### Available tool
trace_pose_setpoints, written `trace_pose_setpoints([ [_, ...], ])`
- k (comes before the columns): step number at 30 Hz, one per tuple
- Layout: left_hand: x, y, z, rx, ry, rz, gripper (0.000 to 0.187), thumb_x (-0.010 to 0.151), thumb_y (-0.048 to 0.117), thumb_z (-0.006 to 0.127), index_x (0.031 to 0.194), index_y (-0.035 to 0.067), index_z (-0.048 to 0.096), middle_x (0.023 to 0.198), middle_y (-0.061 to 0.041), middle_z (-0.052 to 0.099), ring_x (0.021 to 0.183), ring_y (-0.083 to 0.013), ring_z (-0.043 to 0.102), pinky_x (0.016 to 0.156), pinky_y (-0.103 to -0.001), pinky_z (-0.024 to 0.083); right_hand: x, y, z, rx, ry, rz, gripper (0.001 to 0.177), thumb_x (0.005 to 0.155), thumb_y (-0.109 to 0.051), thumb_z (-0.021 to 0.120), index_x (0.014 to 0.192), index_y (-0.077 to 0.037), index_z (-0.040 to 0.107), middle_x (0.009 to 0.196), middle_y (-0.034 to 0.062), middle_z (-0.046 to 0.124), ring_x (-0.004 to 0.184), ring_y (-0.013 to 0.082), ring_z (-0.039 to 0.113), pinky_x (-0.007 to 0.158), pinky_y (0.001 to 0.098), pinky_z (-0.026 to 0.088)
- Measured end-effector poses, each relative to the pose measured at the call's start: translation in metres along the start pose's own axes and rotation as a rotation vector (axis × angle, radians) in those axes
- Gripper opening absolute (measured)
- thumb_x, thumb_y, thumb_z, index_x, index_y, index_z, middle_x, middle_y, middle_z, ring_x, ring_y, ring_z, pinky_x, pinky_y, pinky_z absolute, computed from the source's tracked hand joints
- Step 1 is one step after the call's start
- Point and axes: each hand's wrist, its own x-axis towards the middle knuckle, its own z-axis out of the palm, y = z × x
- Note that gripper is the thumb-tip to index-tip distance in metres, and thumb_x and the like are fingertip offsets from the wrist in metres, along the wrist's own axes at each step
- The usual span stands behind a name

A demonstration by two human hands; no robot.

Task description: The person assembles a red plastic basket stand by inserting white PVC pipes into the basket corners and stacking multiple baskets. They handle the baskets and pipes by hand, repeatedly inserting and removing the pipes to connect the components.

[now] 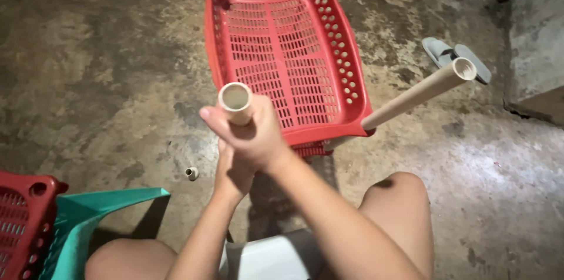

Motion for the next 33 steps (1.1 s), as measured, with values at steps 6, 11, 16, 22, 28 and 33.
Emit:
trace_pose_setpoints([
  [6, 0.001, 0.005, 0.004, -0.057, 0.015, -0.2, 0.043, 0.092, 0.023, 0.06, 0.13, 0.002, 0.059, 0.119, -0.011, 0.067, 0.111, -0.0254, 0.066, 0.094, -0.037, 0.054, 0.004, -0.021, -0.002, 0.04, -0.023, 0.083, 0.019, 0.095, -0.014, 0.075, 0.084, -0.006, 0.063, 0.074, -0.0038, 0.064, 0.069, 0.0039, 0.061, 0.063, 0.024, 0.051],
  [11, -0.002, -0.014, 0.012, -0.458, 0.062, -0.368, 0.04, 0.1, 0.029, 0.053, 0.127, 0.002, 0.063, 0.116, -0.012, 0.069, 0.107, -0.0233, 0.067, 0.091, -0.037, 0.056, -0.015, -0.039, 0.047, 0.103, 0.589, 0.097, 0.018, 0.091, -0.012, 0.073, 0.097, -0.008, 0.056, 0.079, -0.0056, 0.058, 0.065, 0.0022, 0.055, 0.056, 0.0226, 0.046],
  [16, -0.008, -0.033, 0.015, -0.043, 0.061, -0.218, 0.049, 0.099, 0.029, 0.057, 0.139, 0.003, 0.049, 0.134, -0.018, 0.055, 0.123, -0.0294, 0.055, 0.105, -0.042, 0.045, -0.003, -0.021, 0.034, -0.145, 0.509, 0.023, 0.019, 0.099, -0.013, 0.073, 0.086, -0.004, 0.064, 0.074, -0.0036, 0.062, 0.068, 0.0014, 0.055, 0.059, 0.0211, 0.048],
  [22, -0.007, -0.032, 0.009, 0.145, -0.028, -0.167, 0.071, 0.079, 0.019, 0.078, 0.142, 0.01, 0.046, 0.133, -0.015, 0.057, 0.122, -0.032, 0.057, 0.102, -0.043, 0.049, 0.012, -0.025, -0.003, 0.139, -0.022, 0.169, 0.015, 0.095, -0.01, 0.073, 0.084, -0.004, 0.065, 0.071, -0.0037, 0.063, 0.064, 0.0024, 0.058, 0.055, 0.021, 0.045],
  [28, -0.008, -0.031, 0.014, 0.088, 0.011, -0.217, 0.075, 0.075, 0.016, 0.074, 0.144, 0.012, 0.043, 0.136, -0.018, 0.05, 0.12, -0.0319, 0.058, 0.098, -0.04, 0.054, 0.014, -0.05, 0.0, 0.116, 0.099, 0.258, 0.013, 0.09, -0.011, 0.072, 0.086, -0.007, 0.061, 0.072, -0.0061, 0.062, 0.064, 0.0022, 0.058, 0.055, 0.0183, 0.046],
  [33, -0.006, -0.039, 0.019, -0.502, 0.133, -0.573, 0.055, 0.101, 0.044, 0.053, 0.144, 0.011, 0.043, 0.138, -0.018, 0.054, 0.125, -0.0298, 0.056, 0.101, -0.04, 0.049, -0.004, -0.051, 0.041, -0.02, 0.587, 0.05, 0.016, 0.084, -0.012, 0.069, 0.091, -0.01, 0.056, 0.08, -0.0115, 0.059, 0.074, -0.0012, 0.058, 0.068, 0.0154, 0.049],
])
